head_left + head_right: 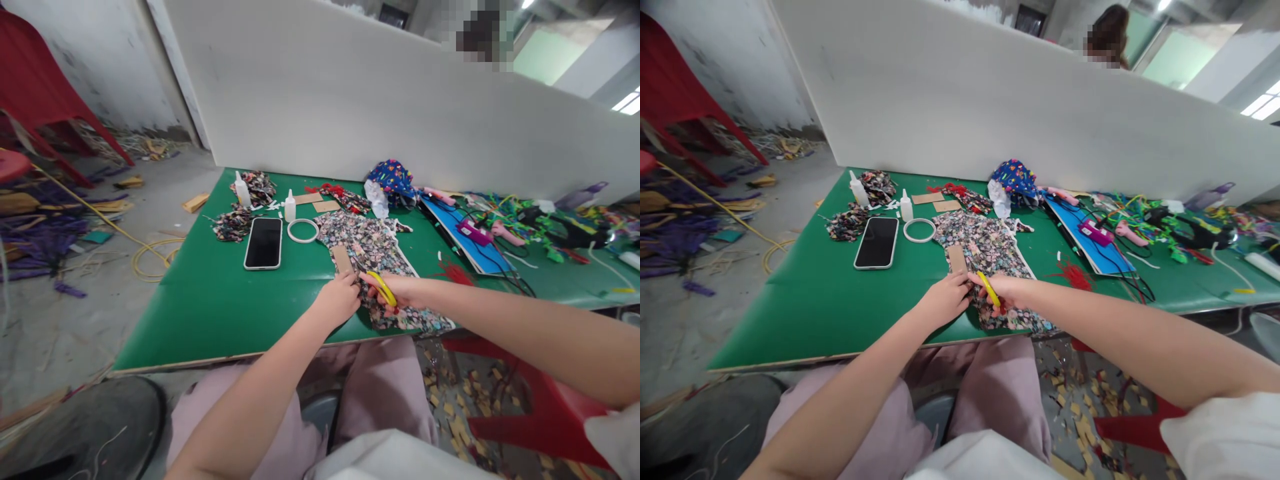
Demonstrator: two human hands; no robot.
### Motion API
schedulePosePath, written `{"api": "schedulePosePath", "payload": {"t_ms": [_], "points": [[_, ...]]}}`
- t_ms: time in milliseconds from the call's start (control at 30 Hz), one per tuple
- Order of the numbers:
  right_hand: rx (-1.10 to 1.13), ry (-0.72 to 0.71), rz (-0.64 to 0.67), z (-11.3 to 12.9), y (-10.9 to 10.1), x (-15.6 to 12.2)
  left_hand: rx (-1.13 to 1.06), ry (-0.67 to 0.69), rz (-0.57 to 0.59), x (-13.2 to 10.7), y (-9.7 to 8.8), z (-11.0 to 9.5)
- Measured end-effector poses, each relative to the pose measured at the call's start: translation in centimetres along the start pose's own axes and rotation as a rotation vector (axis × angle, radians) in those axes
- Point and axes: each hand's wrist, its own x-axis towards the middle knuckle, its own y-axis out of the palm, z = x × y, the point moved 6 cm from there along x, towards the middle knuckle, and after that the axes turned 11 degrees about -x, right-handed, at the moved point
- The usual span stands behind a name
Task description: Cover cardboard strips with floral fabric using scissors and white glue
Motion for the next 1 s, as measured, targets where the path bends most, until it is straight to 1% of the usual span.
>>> {"api": "schedulePosePath", "payload": {"t_ms": [267,400,533,767,867,1000], "points": [[0.000,-0.017,-0.005,0.7,0.2,-0.3,-0.010,-0.012,-0.002,0.0,0.1,0.1],[0.004,-0.034,-0.020,0.7,0.2,-0.2,-0.018,-0.016,-0.005,0.1,-0.1,-0.1],[0.043,-0.014,-0.035,0.5,0.0,-0.1,-0.026,-0.021,0.003,0.1,-0.3,-0.2],[0.099,-0.016,-0.046,0.3,0.6,0.3,-0.029,-0.026,0.014,0.0,-0.1,-0.1],[0.123,-0.045,-0.026,0.3,0.9,0.5,-0.017,-0.024,0.018,0.1,-0.1,-0.1],[0.153,-0.076,0.044,0.2,0.9,1.1,-0.011,-0.018,0.023,0.1,-0.2,-0.2]]}}
